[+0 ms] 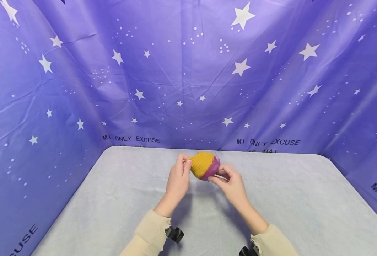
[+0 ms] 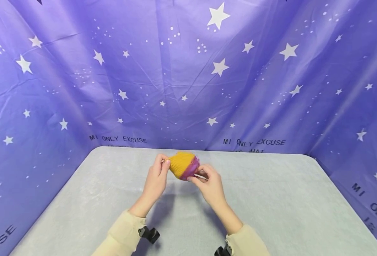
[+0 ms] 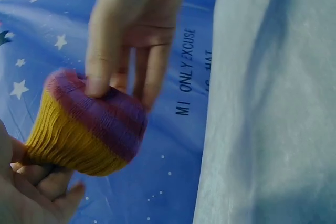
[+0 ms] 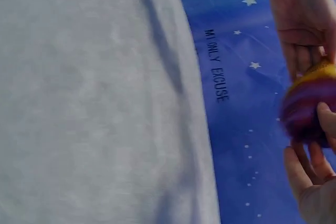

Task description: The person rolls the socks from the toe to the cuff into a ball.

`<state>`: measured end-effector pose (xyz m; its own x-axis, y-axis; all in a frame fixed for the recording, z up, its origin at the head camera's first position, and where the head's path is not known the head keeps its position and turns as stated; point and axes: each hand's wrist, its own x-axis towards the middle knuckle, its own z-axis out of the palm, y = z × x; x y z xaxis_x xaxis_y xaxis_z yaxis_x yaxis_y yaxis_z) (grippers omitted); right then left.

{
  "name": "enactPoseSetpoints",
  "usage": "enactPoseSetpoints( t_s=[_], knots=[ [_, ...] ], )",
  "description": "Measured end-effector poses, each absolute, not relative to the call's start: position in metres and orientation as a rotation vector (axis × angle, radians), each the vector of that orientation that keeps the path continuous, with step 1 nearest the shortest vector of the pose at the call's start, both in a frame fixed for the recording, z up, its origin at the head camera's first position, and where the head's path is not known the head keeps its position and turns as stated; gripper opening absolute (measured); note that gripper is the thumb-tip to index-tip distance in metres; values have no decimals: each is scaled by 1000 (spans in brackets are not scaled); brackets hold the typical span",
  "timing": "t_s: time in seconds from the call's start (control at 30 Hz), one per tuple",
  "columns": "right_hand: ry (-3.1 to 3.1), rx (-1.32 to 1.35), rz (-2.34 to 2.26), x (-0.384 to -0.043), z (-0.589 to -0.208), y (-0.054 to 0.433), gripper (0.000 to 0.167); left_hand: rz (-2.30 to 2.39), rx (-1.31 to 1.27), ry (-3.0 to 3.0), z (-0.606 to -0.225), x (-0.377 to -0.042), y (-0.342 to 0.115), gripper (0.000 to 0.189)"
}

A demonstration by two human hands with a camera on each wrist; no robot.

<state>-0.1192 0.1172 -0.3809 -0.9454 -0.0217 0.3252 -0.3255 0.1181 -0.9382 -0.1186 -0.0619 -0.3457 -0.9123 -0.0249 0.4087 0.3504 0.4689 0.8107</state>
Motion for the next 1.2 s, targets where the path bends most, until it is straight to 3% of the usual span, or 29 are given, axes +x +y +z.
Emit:
enactPoseSetpoints(
  t_s=[0.1,0.27,0.47,0.67,0.93,1.03,1.2],
  knots=[
    [-2186,346,1944,-120,-385,119,13,-1561,-246,-2319,-345,-120,-64,12],
    [-2161,406,2051,-119,-389,123,13,-1656,-255,-2346,-345,-123,-67,12],
    [-2055,478,2270,-120,-389,128,26,-1571,-339,-2421,-349,-122,-72,13],
    [-2188,517,2203,-121,-386,131,48,-1575,-411,-2432,-354,-120,-70,15],
    [-2220,470,2219,-117,-381,130,42,-1701,-326,-2391,-355,-120,-69,13],
    [-2142,546,2330,-116,-381,131,35,-1754,-210,-2351,-356,-126,-73,12],
    [-1925,753,2632,-115,-381,139,43,-1886,-178,-2294,-361,-130,-81,12]
  ],
)
